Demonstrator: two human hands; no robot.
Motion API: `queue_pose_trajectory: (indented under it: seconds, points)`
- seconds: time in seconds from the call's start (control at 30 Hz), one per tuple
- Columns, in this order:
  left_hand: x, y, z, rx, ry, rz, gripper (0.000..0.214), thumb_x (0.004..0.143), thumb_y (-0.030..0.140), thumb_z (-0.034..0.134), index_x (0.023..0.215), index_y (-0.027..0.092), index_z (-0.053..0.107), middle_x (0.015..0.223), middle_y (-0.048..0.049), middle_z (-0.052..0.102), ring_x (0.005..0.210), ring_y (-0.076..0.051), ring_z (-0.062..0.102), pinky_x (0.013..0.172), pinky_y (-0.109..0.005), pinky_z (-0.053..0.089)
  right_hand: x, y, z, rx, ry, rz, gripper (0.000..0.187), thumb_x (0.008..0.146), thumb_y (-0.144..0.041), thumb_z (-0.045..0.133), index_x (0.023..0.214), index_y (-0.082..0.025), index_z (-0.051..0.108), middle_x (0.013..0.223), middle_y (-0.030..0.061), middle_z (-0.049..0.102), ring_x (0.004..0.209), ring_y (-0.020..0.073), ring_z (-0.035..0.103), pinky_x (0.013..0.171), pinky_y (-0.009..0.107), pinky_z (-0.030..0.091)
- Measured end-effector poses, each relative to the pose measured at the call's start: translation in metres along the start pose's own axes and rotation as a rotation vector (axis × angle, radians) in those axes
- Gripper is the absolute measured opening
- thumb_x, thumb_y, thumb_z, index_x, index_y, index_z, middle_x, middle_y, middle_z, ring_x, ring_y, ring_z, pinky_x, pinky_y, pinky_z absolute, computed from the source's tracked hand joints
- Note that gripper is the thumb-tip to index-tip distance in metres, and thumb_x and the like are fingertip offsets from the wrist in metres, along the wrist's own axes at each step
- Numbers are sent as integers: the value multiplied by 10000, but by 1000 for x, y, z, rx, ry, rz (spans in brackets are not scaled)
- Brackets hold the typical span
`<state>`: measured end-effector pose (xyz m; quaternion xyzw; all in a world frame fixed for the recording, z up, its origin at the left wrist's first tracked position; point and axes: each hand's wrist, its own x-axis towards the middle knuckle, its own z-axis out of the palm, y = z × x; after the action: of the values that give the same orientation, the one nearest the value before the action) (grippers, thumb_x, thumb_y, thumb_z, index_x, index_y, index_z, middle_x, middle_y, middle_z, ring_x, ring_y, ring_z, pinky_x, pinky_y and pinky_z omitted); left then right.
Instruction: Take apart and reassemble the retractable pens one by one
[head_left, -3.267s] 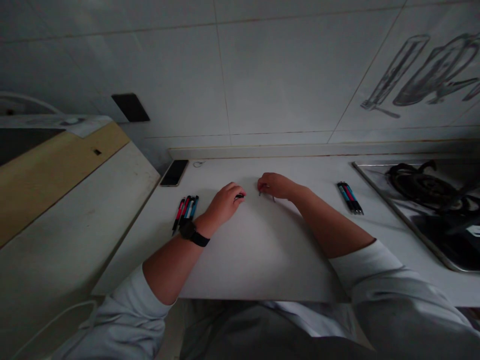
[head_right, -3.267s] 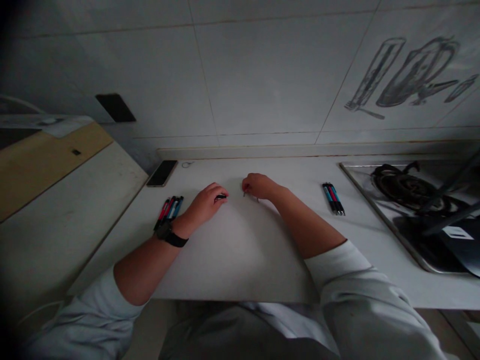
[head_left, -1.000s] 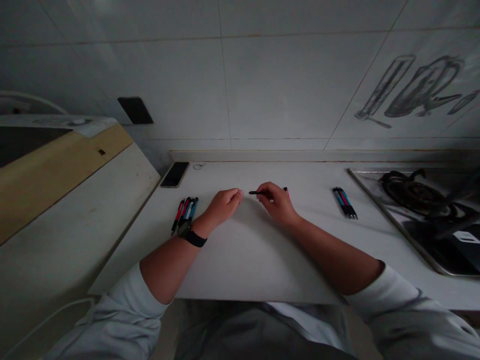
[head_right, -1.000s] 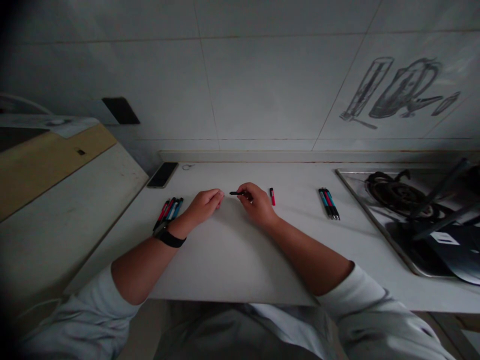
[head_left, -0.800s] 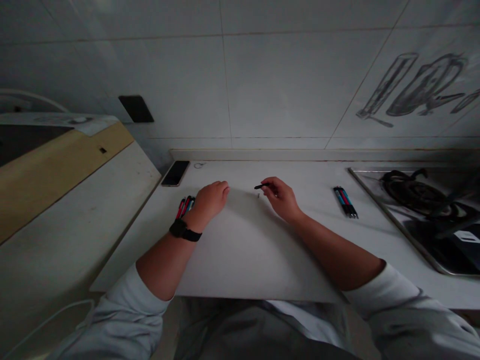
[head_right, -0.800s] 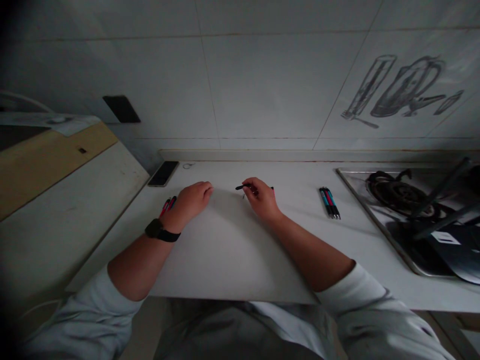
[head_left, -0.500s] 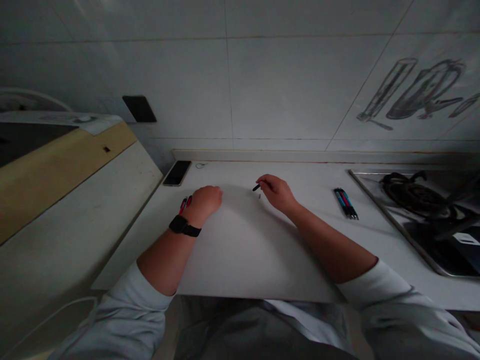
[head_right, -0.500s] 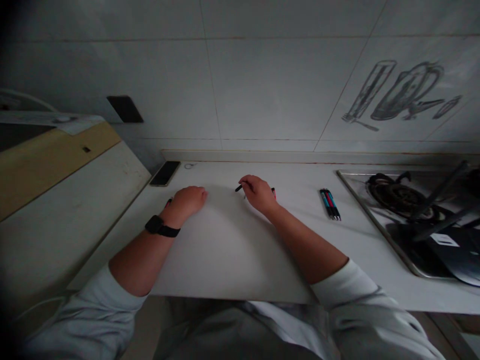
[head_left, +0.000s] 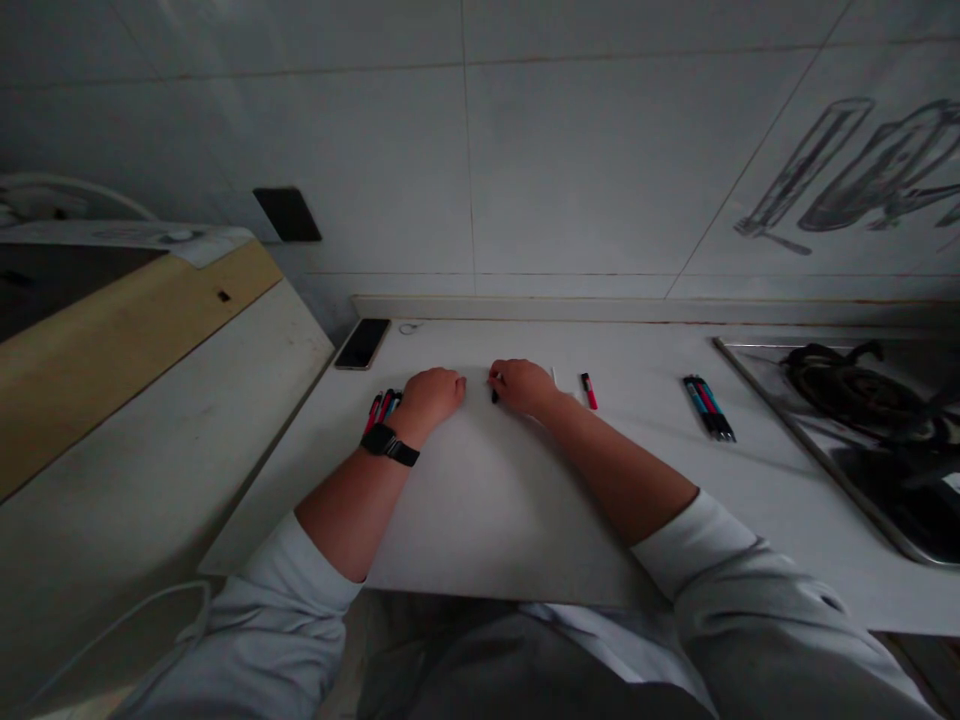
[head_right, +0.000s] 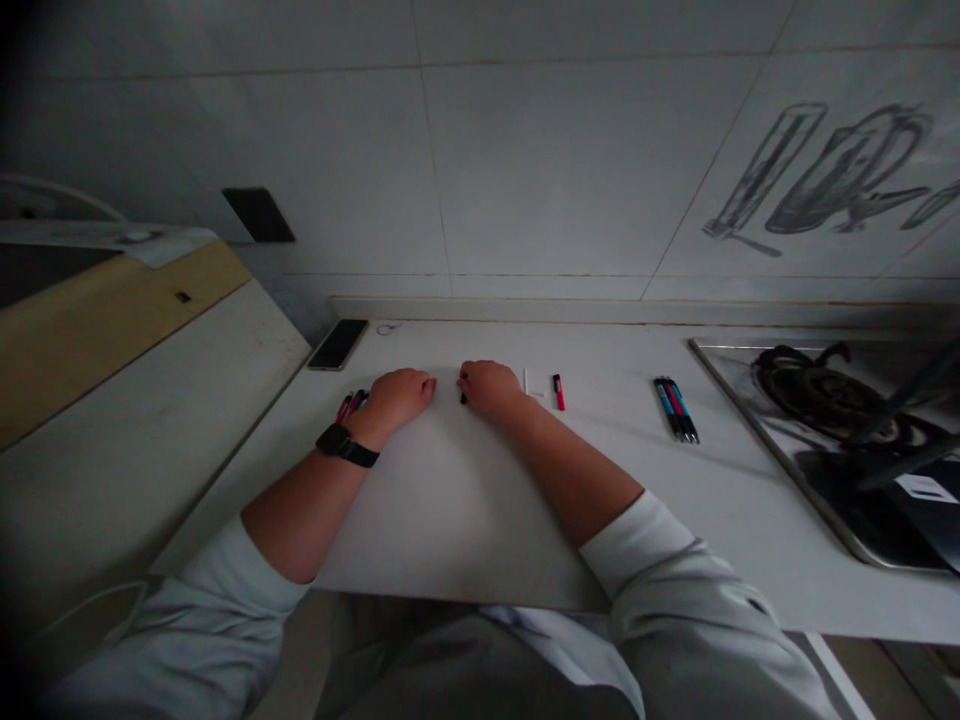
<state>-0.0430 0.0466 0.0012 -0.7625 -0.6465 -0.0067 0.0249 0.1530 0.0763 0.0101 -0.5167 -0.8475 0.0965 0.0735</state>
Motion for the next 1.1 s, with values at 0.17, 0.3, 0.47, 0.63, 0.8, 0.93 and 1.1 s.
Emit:
queue_pose_trajectory:
  seconds: [0.17,0.3,0.47,0.63,0.8,0.93,1.1]
  points:
    - [0,-1,4,-20,28,24,481,1062,427,398,1049,137,782,1037,-176,759,960,-300,721,813,-372,520,-17,9,4,-1,123,-153,426,943,-446,668,1294,-207,682,1301,171,663,1153,307,626,974,410,477]
    - [1,0,5,-25,41,35,460,1059,426,417,1068,130,770,1031,-180,750,966,-303,712,808,-375,510,-25,14,8,-10,101,-221,469,913,-422,706,1329,-211,664,1308,156,667,1179,319,611,1014,440,457]
    - [2,2,4,-45,16,43,450,1057,438,424,1054,146,765,1046,-161,748,950,-270,701,802,-350,494,-17,16,13,9,131,-221,408,947,-339,658,1331,-202,660,1316,146,684,1183,309,615,1016,433,445]
    - [4,4,8,-75,38,95,421,1054,436,435,1048,165,758,1061,-147,742,944,-264,699,802,-348,484,-12,17,19,-9,150,-210,426,967,-350,635,1365,-200,628,1335,140,682,1202,309,611,1015,444,440]
    - [5,5,11,-99,56,90,406,1046,440,464,1037,162,760,1045,-157,741,929,-282,704,787,-357,481,-15,17,18,-11,157,-202,447,961,-357,647,1382,-212,612,1332,134,680,1225,310,596,1034,451,424]
    - [4,5,9,-94,47,77,421,1042,464,476,1026,160,766,1035,-165,742,920,-287,706,777,-359,480,-21,18,16,-4,172,-197,502,945,-375,669,1412,-211,586,1371,146,645,1254,316,569,1049,464,414]
    - [-2,3,2,-82,23,74,431,1020,516,518,949,168,763,968,-150,747,861,-280,702,740,-352,464,-31,24,8,53,264,-185,483,942,-342,660,1402,-216,587,1362,147,644,1263,322,553,1067,484,410]
